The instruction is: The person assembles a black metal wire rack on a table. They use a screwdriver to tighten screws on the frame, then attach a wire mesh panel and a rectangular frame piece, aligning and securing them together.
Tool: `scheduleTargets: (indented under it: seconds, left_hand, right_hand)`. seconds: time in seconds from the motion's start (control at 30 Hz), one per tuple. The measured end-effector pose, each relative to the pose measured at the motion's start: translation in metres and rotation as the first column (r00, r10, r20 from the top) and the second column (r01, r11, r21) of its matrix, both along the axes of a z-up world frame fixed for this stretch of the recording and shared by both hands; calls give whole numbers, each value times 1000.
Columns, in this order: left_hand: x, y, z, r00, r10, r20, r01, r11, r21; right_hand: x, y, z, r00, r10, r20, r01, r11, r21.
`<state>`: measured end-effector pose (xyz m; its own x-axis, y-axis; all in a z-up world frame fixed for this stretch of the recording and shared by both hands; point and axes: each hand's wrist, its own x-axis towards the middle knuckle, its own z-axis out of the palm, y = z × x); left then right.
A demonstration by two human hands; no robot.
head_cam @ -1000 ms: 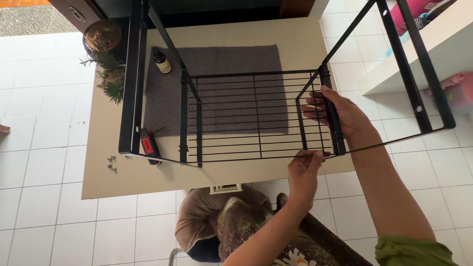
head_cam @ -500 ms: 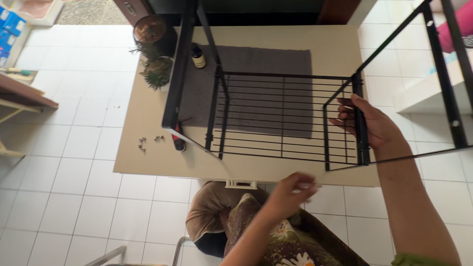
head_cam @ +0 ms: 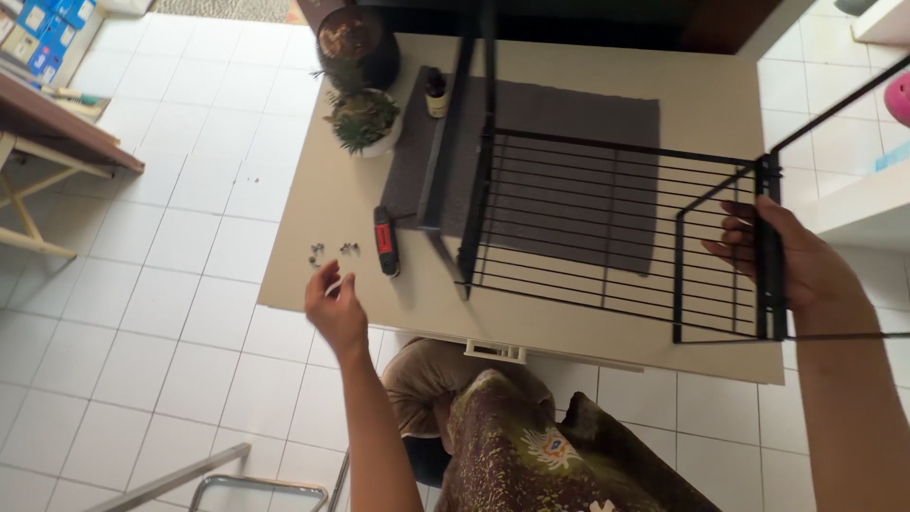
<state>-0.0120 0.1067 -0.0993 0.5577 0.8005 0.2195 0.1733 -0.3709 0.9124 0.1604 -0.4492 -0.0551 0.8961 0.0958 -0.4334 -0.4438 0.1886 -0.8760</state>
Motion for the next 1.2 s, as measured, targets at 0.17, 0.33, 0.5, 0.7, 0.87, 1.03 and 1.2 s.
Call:
scheduleTargets:
  seconds: [0.17, 0.33, 0.5, 0.7, 0.87, 1.03, 1.2]
  left_hand:
    - [22, 22, -32, 996, 37, -87, -29, 995, 98]
    - [44, 31, -54, 995, 1, -103, 39, 923, 384]
    - [53, 33, -72, 983, -63, -172, 140, 863, 486]
    - [52, 31, -85, 966, -29, -256, 181, 782, 596]
    - [40, 22, -81, 999, -6, -44, 22, 929, 370]
    - [-9, -39, -41, 976, 51, 210, 16, 953, -304]
    - [-59, -168, -6, 979, -159, 125, 202, 805, -558]
  right_hand:
    - [2, -12, -8, 998, 51, 24, -51, 999, 20]
    - [7, -11, -4, 998, 41, -57, -48, 990, -129]
    - [4, -14, -4, 996, 82, 19, -82, 996, -24]
    - [-8, 4, 9, 999, -34, 17, 35, 997, -65]
    - [-7, 5, 9, 1000, -19, 1, 19, 993, 118]
    - [1, 0, 1, 999, 41, -1, -39, 968, 248]
    - [-5, 9, 6, 1000, 5, 25, -11, 966, 259]
